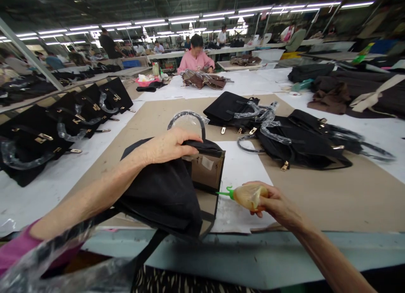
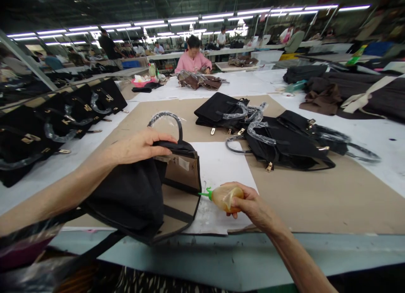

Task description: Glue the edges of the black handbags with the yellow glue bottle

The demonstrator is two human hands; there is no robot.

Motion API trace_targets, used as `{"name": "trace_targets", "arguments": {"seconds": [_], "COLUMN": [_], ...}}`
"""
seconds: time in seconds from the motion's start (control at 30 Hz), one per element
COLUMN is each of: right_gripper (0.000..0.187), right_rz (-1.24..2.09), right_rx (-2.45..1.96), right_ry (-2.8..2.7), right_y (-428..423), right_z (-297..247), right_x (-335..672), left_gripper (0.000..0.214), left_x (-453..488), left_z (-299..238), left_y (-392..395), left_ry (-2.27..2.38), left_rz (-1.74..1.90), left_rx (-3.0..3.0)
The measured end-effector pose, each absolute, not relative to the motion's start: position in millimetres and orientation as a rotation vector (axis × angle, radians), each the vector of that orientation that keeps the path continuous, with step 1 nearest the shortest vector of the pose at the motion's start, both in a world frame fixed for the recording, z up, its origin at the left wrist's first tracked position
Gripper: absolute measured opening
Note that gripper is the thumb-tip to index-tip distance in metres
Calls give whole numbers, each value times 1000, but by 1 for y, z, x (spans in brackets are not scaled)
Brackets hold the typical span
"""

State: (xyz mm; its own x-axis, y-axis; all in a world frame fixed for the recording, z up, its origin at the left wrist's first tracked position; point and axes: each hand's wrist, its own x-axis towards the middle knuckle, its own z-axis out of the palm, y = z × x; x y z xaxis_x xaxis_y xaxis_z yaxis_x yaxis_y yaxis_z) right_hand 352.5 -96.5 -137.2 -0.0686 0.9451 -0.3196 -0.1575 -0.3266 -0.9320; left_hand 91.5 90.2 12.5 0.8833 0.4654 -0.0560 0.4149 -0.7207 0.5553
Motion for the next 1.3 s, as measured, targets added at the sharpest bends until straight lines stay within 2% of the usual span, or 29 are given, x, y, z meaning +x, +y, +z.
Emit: {"name": "trace_targets", "arguments": {"seconds": [0.3, 0.6, 0.9, 1.3], "right_gripper": [49, 41, 41, 45], "right_rz": [1616, 1429, 1356, 1385], "right_rx": [-1127, -1015, -1088, -1142], "right_ry": [-815, -521, -486, -539], "right_y": [-111, -99, -80, -56], "right_z": [-142, -140, -151, -158], "right_x": [345, 350, 357, 361], "left_gripper": [36, 33, 32, 29], "left_x": [70, 81, 82, 76], "left_z": [0, 32, -22, -28], "left_y": [53, 68, 65, 59], "left_ry": [515, 483, 509, 501], "left_rz": [314, 417, 475, 554], "left_rx": [2919, 3087, 3078, 3045]}}
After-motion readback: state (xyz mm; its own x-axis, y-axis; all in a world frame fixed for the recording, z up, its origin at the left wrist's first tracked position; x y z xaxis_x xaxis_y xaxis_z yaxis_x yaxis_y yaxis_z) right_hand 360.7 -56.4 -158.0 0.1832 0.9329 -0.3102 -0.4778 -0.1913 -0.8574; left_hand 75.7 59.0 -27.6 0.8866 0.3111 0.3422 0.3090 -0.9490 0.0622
